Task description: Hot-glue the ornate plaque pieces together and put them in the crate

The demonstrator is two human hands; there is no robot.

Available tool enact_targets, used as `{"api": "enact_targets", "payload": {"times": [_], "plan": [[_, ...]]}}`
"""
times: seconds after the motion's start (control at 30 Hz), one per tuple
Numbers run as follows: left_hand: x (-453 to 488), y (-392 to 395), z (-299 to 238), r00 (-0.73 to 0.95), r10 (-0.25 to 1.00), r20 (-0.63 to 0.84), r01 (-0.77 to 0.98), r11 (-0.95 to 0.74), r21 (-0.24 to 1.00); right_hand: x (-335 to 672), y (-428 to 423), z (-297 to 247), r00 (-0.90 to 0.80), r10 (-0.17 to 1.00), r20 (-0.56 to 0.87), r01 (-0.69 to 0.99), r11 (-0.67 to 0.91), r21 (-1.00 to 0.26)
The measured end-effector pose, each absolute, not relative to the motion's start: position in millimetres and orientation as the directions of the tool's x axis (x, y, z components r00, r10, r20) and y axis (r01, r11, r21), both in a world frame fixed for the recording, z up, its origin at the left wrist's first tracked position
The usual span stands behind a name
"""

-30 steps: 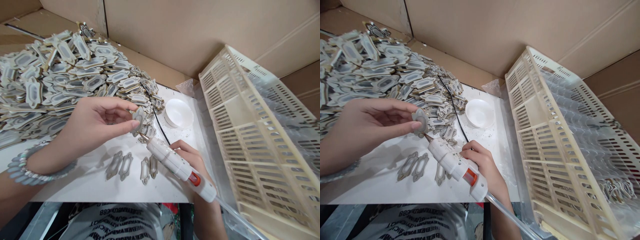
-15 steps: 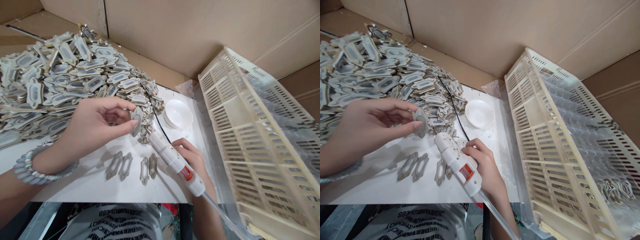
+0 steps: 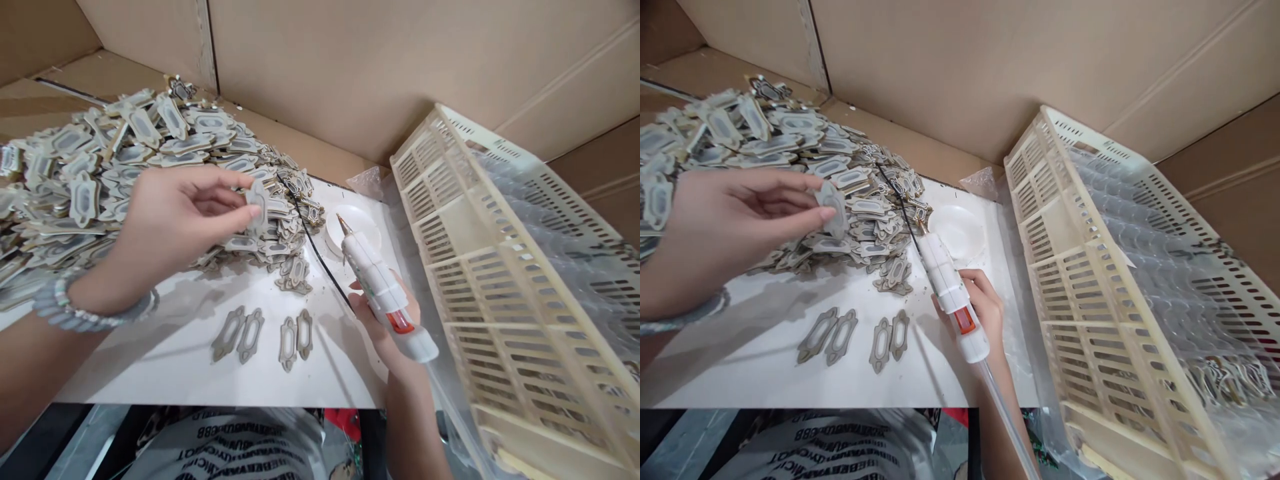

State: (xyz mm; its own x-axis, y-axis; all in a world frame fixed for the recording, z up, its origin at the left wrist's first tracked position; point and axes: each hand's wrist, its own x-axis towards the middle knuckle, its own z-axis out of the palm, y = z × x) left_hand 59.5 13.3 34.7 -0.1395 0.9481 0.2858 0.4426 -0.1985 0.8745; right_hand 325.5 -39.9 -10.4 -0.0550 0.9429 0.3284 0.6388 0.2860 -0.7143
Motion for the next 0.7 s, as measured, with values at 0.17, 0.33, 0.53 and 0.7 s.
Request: {"api": "enact_targets", "payload": {"times": [0.17, 0.33, 0.53, 0.7], "plan": [[47, 53, 58, -0.152, 0.942, 0.3, 0.609, -0.15, 0.779, 326, -40, -11, -0.08, 0.937, 0.341, 0.666, 0.304, -0.681], [43, 92, 62, -0.086, 0.949, 0.304, 0.757, -0.137, 0.639, 323, -39, -11, -0.027, 0.947, 0.319, 0.612, 0.268, -0.744], [46, 96, 59, -0.024, 0.955, 0.297, 0.834, -0.144, 0.533, 320, -36, -12, 0.016, 0.946, 0.325, 0.569, 0.259, -0.781], [39, 61, 60, 0.132, 0.947, 0.294, 0.873, -0.251, 0.419, 322, -36, -13, 0.018, 0.939, 0.343, 0.571, 0.272, -0.775]]}}
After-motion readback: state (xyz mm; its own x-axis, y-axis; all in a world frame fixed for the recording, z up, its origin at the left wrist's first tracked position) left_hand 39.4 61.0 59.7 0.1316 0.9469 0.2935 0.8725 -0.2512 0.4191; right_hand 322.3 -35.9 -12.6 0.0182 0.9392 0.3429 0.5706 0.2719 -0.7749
